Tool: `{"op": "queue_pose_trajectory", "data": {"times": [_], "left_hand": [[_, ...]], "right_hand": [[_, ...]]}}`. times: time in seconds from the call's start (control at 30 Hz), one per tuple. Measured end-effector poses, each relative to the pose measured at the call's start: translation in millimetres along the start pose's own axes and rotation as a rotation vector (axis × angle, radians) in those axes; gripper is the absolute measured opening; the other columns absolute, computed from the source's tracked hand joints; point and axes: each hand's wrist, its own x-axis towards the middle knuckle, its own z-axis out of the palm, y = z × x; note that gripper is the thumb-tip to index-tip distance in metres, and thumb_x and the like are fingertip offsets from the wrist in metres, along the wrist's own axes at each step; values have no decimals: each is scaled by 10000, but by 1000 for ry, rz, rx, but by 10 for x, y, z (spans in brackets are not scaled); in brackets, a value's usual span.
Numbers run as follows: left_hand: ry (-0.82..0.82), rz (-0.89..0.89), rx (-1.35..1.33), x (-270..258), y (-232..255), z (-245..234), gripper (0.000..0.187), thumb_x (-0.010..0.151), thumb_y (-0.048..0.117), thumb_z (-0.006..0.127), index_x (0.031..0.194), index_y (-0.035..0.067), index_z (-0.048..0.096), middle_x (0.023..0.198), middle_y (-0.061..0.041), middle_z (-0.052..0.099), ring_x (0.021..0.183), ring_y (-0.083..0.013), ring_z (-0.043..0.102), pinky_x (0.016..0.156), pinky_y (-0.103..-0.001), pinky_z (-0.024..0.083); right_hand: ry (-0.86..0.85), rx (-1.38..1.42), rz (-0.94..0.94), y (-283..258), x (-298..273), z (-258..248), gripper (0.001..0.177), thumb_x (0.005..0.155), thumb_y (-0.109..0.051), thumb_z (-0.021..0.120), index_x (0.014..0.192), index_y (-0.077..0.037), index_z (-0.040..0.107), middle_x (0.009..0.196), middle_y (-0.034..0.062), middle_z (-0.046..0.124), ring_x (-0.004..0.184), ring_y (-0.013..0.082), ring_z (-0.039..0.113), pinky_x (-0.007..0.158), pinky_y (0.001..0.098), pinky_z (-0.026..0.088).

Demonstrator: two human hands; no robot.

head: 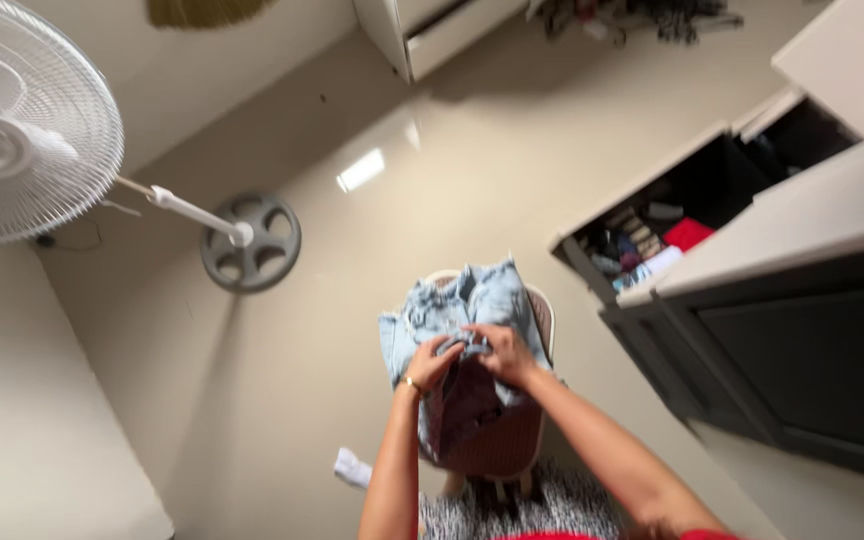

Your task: The person reaches into a closet and removes a pair of light blue denim shorts. They walk to a nearby chair, place the shorts on it, and fold them neatly by hand.

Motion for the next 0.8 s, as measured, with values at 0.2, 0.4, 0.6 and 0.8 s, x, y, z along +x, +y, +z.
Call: {"op": "queue_pose_trajectory", "data": {"times": [0.2,0.4,0.6,0.8], "left_hand": [[101,77,-26,22,166,27,440,752,341,891,1050,37,781,961,-118,798,861,-154,713,794,-307,557],[57,48,93,-59,122,-21,337,730,306,884,983,87,846,857,-89,806,748,-119,720,724,-309,561],[11,41,-43,0,-40,-119,306,761,268,826,1009,90,822,875,-102,824,763,-102,743,713,-286,580],[298,146,286,-49,42,99,236,717,148,817,952,122,820,779,-152,727,669,-297,699,652,-402,558]], "right_hand": [[-75,-115,14,-32,125,-95,294,755,-133,783,1038,-111,709,954,115,753,847,286,743,751,389,586],[-127,-184,60,-96,4,38,212,743,-125,772,934,-88,688,893,114,745,837,304,733,733,417,577],[-197,-166,106,-43,75,18,234,752,-163,804,933,-78,682,891,113,740,847,314,723,724,420,567],[-130,-145,103,-98,24,88,305,741,-129,776,1037,-107,707,956,94,744,880,304,723,760,409,573]]}}
